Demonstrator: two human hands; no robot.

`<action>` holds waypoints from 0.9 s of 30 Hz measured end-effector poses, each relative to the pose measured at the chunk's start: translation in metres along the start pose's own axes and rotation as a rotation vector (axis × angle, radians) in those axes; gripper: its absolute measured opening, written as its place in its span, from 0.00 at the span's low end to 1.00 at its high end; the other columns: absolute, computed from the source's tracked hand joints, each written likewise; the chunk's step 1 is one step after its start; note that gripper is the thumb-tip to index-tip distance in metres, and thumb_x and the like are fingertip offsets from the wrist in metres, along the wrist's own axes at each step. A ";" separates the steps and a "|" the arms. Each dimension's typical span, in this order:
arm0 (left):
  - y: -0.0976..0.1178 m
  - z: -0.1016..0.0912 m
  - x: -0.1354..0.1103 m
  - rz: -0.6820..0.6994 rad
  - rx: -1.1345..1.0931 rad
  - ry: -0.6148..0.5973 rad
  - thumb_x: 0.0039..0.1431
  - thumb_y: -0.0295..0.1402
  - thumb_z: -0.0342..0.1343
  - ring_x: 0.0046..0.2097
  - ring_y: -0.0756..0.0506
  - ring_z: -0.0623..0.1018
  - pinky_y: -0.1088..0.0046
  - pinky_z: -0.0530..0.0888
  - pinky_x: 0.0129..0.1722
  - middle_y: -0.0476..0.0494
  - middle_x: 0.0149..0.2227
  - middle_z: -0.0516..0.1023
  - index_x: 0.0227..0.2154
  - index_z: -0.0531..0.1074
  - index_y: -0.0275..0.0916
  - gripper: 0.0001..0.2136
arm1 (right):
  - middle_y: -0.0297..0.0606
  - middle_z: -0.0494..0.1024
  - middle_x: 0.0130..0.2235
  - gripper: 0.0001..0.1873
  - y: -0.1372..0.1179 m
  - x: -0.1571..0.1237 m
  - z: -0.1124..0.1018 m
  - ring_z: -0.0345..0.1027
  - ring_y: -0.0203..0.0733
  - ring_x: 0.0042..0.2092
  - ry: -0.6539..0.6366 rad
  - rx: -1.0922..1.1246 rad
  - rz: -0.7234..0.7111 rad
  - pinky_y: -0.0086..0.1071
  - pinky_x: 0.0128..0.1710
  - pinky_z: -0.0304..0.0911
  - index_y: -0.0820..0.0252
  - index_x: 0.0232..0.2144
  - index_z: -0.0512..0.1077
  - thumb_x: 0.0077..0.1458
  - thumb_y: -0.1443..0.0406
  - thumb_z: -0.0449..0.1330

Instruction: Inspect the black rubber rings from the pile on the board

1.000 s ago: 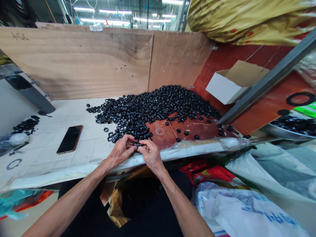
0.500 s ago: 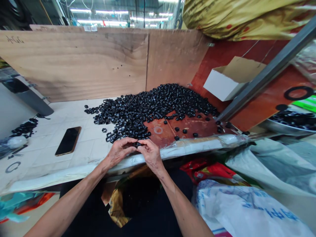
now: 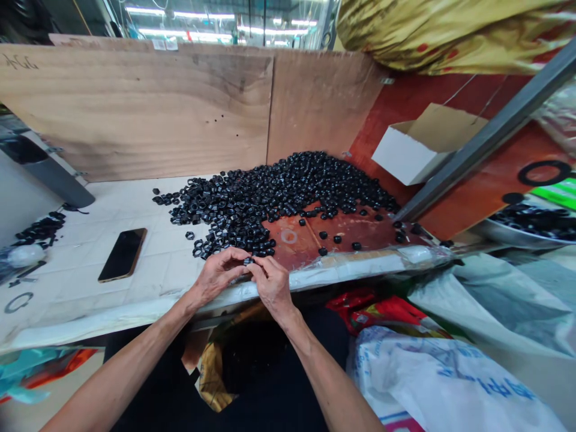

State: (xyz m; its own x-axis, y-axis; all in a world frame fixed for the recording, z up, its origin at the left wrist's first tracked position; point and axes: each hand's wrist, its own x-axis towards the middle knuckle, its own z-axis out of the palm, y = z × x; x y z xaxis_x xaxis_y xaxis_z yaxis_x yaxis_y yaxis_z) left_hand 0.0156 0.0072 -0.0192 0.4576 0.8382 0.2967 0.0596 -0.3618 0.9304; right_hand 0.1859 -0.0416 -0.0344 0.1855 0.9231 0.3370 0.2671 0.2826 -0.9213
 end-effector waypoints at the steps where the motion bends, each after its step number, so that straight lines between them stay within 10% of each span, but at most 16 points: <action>1: 0.000 0.000 0.000 0.003 0.001 0.002 0.59 0.35 0.64 0.45 0.44 0.80 0.67 0.77 0.48 0.42 0.43 0.81 0.41 0.78 0.38 0.09 | 0.35 0.78 0.32 0.10 -0.001 0.000 0.000 0.72 0.37 0.26 0.000 -0.017 -0.008 0.33 0.31 0.70 0.56 0.40 0.81 0.61 0.60 0.62; 15: 0.005 0.004 0.001 -0.110 -0.052 0.075 0.55 0.32 0.66 0.39 0.46 0.80 0.70 0.77 0.43 0.45 0.38 0.82 0.39 0.78 0.38 0.09 | 0.41 0.81 0.45 0.11 0.004 0.005 -0.002 0.77 0.43 0.44 -0.009 0.080 -0.025 0.35 0.44 0.74 0.56 0.43 0.80 0.58 0.65 0.62; 27: 0.003 0.004 0.001 -0.089 -0.086 0.047 0.56 0.32 0.65 0.39 0.46 0.80 0.70 0.77 0.43 0.46 0.38 0.81 0.40 0.78 0.38 0.09 | 0.32 0.77 0.26 0.12 0.002 0.004 0.001 0.72 0.37 0.26 -0.003 -0.061 -0.063 0.29 0.30 0.68 0.59 0.45 0.73 0.64 0.59 0.58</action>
State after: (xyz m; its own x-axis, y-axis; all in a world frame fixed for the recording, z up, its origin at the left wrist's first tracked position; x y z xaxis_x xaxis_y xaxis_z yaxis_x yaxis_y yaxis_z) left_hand 0.0196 0.0050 -0.0175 0.4114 0.8846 0.2196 0.0211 -0.2501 0.9680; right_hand 0.1860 -0.0375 -0.0354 0.1641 0.9047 0.3931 0.3350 0.3238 -0.8848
